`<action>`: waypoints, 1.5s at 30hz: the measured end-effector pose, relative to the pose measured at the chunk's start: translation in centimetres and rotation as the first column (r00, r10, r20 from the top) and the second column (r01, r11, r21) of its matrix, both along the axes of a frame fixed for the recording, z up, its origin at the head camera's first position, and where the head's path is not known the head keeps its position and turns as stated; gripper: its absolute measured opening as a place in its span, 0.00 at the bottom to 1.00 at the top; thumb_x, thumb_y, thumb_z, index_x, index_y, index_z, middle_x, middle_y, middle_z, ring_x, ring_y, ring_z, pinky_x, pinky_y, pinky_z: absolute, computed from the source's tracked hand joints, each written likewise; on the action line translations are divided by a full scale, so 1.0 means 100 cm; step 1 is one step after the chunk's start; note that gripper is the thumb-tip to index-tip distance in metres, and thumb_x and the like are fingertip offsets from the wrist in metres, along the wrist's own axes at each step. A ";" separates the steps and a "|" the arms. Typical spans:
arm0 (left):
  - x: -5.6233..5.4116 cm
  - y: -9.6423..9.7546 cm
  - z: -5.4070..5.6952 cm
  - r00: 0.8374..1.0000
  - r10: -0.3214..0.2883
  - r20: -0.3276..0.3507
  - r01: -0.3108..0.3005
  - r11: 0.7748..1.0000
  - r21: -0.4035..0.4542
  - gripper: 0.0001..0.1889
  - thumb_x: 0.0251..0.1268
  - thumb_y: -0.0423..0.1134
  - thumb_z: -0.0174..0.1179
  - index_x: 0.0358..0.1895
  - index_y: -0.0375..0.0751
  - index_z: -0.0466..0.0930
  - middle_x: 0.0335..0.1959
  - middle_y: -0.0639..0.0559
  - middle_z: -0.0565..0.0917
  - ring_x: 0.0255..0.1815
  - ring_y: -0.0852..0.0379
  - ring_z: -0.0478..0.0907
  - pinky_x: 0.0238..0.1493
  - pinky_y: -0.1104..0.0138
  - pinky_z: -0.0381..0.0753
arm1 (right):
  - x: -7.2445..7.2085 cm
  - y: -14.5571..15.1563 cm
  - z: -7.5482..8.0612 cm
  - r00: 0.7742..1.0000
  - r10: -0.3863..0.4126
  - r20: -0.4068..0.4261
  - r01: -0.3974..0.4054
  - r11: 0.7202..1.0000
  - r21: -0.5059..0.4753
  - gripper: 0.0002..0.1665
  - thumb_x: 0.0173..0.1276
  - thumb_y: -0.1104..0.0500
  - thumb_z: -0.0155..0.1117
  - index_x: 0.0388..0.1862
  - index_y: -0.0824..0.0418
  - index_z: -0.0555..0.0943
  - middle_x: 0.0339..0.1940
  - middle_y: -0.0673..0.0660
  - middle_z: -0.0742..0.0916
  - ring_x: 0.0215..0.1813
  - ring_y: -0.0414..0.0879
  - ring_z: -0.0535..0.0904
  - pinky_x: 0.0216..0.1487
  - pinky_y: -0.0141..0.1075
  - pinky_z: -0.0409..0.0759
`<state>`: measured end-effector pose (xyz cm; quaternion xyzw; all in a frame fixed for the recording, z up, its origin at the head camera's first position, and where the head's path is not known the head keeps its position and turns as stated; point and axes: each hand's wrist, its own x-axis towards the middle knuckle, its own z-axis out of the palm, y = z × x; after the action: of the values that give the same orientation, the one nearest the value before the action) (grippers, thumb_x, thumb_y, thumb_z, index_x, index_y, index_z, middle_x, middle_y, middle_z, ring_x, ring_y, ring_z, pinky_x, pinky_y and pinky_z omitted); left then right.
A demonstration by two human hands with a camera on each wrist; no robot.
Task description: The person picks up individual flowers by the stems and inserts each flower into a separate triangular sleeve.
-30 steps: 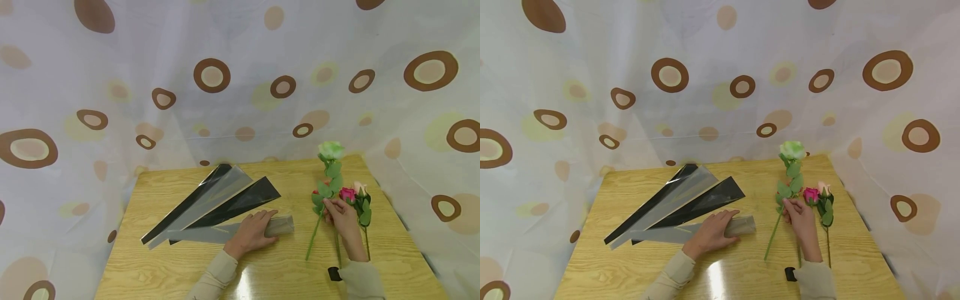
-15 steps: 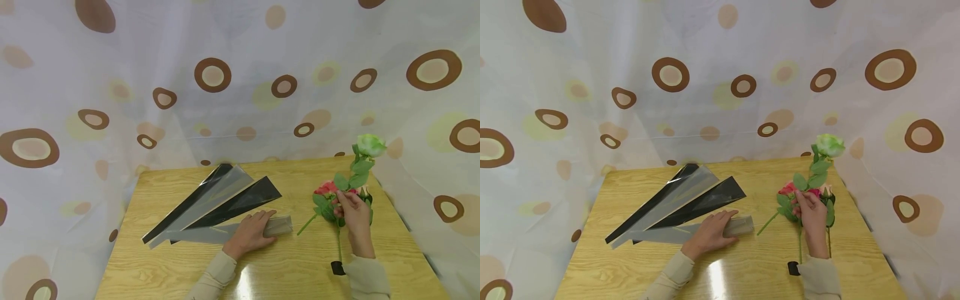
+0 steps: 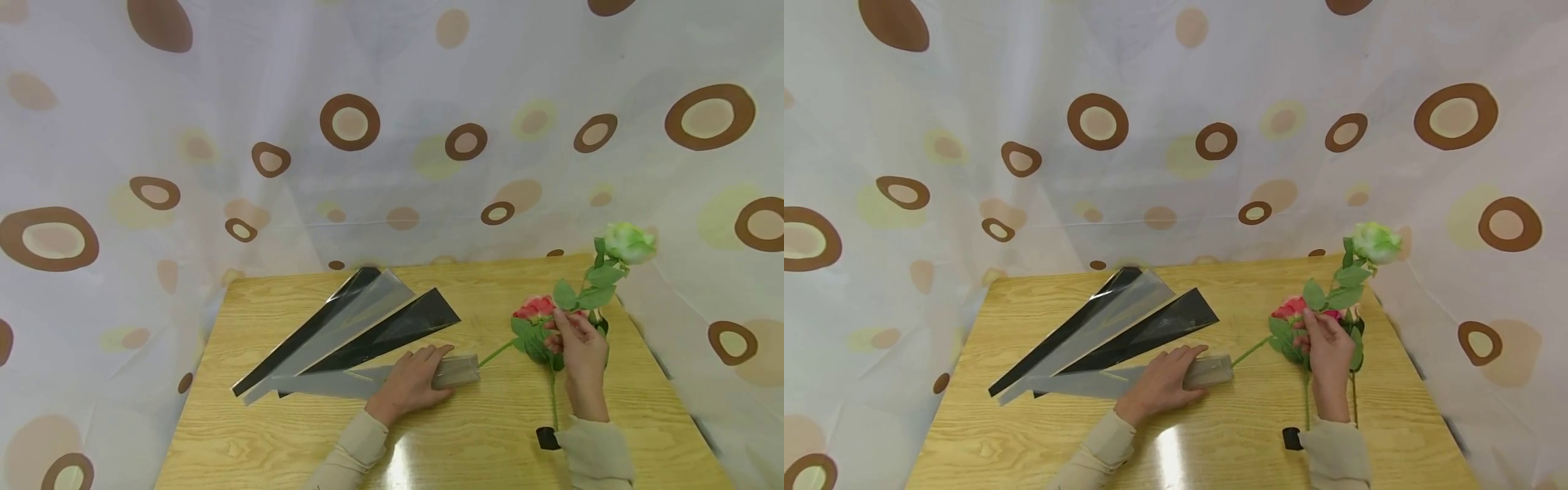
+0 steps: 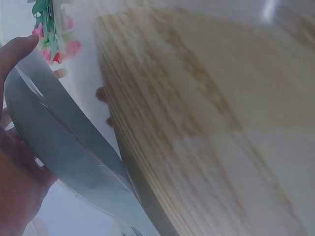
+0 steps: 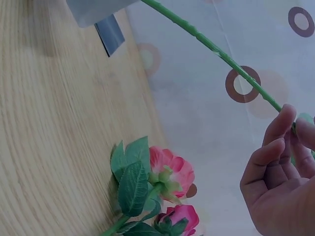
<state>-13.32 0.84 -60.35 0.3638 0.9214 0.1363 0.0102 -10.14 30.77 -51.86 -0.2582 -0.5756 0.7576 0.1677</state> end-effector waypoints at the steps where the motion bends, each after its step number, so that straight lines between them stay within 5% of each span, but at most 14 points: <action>1: 0.000 0.000 0.000 1.000 0.000 -0.004 0.000 1.000 -0.001 0.44 0.70 0.65 0.65 0.83 0.55 0.59 0.65 0.57 0.81 0.59 0.60 0.81 0.59 0.57 0.82 | 0.000 -0.001 0.000 1.000 0.003 0.009 -0.003 1.000 0.004 0.08 0.75 0.55 0.71 0.39 0.59 0.89 0.23 0.46 0.91 0.18 0.39 0.83 0.25 0.28 0.81; 10: 0.001 0.004 0.005 0.997 0.033 0.063 -0.037 0.997 0.061 0.43 0.72 0.63 0.64 0.84 0.54 0.58 0.67 0.56 0.81 0.60 0.59 0.81 0.61 0.54 0.81 | 0.000 -0.016 -0.012 0.995 0.091 0.044 -0.095 0.990 0.104 0.10 0.73 0.52 0.73 0.38 0.58 0.92 0.26 0.42 0.93 0.21 0.38 0.85 0.28 0.27 0.81; 17: -0.002 0.008 0.003 0.997 0.068 0.048 -0.072 0.993 0.090 0.42 0.72 0.62 0.65 0.83 0.53 0.61 0.55 0.59 0.81 0.47 0.63 0.77 0.49 0.63 0.79 | 0.004 -0.027 -0.018 0.983 0.181 0.034 -0.184 0.974 0.136 0.12 0.73 0.53 0.74 0.42 0.62 0.91 0.29 0.41 0.93 0.22 0.38 0.84 0.31 0.28 0.83; 24: -0.003 0.013 0.005 0.995 0.088 0.054 -0.094 0.988 0.121 0.42 0.72 0.62 0.64 0.83 0.54 0.61 0.64 0.57 0.81 0.55 0.61 0.81 0.55 0.58 0.82 | 0.007 -0.040 -0.022 0.979 0.192 0.072 -0.201 0.967 0.154 0.11 0.72 0.54 0.74 0.44 0.60 0.92 0.30 0.38 0.91 0.23 0.37 0.83 0.32 0.28 0.83; 39: 0.000 0.022 0.012 0.994 0.111 0.018 -0.112 0.988 0.107 0.40 0.71 0.62 0.65 0.81 0.53 0.64 0.64 0.55 0.82 0.55 0.59 0.82 0.52 0.61 0.82 | 0.009 -0.057 -0.035 0.973 0.227 -0.048 -0.221 0.969 0.108 0.22 0.75 0.55 0.71 0.54 0.73 0.85 0.36 0.43 0.95 0.19 0.40 0.83 0.25 0.30 0.81; 45: -0.001 0.024 0.010 0.993 0.116 0.012 -0.116 0.984 0.134 0.40 0.71 0.62 0.65 0.81 0.52 0.65 0.60 0.56 0.83 0.50 0.61 0.81 0.48 0.64 0.81 | 0.010 -0.061 -0.036 0.968 0.234 -0.090 -0.225 0.969 0.103 0.16 0.75 0.60 0.70 0.40 0.71 0.75 0.35 0.44 0.95 0.20 0.41 0.85 0.26 0.30 0.83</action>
<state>-13.39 3.26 -59.36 0.3090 0.9298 0.1992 -0.0202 -9.16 24.63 -55.48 -0.1430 -0.6268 0.7566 0.1195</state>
